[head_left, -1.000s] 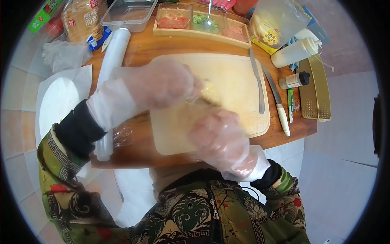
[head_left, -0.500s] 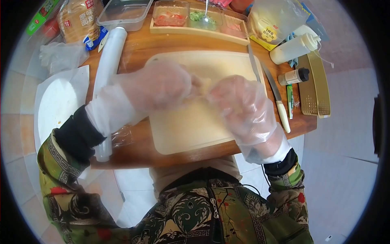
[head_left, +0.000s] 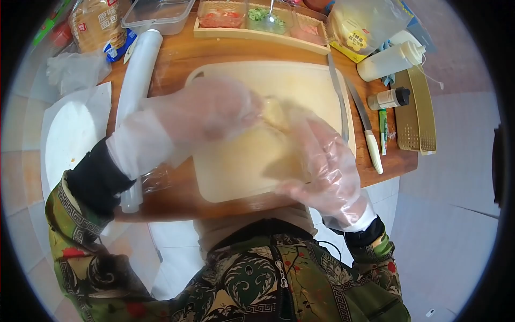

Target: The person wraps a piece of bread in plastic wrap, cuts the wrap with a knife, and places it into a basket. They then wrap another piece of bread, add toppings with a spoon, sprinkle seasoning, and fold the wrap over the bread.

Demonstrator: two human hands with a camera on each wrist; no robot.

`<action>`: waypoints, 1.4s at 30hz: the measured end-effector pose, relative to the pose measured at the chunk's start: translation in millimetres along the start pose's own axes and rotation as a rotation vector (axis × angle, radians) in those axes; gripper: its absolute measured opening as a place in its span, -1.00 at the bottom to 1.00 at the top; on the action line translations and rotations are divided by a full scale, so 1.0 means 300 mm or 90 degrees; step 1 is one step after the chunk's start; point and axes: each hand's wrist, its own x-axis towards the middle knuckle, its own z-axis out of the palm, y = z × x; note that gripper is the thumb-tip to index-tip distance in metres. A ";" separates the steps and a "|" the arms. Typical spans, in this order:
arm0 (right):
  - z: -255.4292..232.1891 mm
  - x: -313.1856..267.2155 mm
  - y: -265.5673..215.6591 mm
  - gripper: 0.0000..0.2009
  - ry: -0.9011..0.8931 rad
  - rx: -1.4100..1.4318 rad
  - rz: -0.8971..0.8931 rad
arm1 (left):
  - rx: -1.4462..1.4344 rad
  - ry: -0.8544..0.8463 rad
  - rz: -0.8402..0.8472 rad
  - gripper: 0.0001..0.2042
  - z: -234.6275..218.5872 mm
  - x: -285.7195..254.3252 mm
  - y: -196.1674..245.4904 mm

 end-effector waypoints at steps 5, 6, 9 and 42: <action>0.109 0.001 0.024 -0.56 0.137 0.440 0.137 | -0.019 -0.010 -0.020 -0.74 -0.011 0.001 0.015; 0.121 0.006 0.021 -0.69 0.263 0.717 0.206 | -0.012 -0.015 -0.030 -0.74 -0.017 0.003 0.020; 0.066 0.044 0.062 -0.84 0.122 0.490 0.161 | -0.002 -0.024 -0.039 -0.75 -0.022 0.005 0.023; 0.114 0.131 0.103 -0.84 0.141 0.495 0.340 | -0.145 0.122 -0.151 -0.82 0.061 0.045 0.032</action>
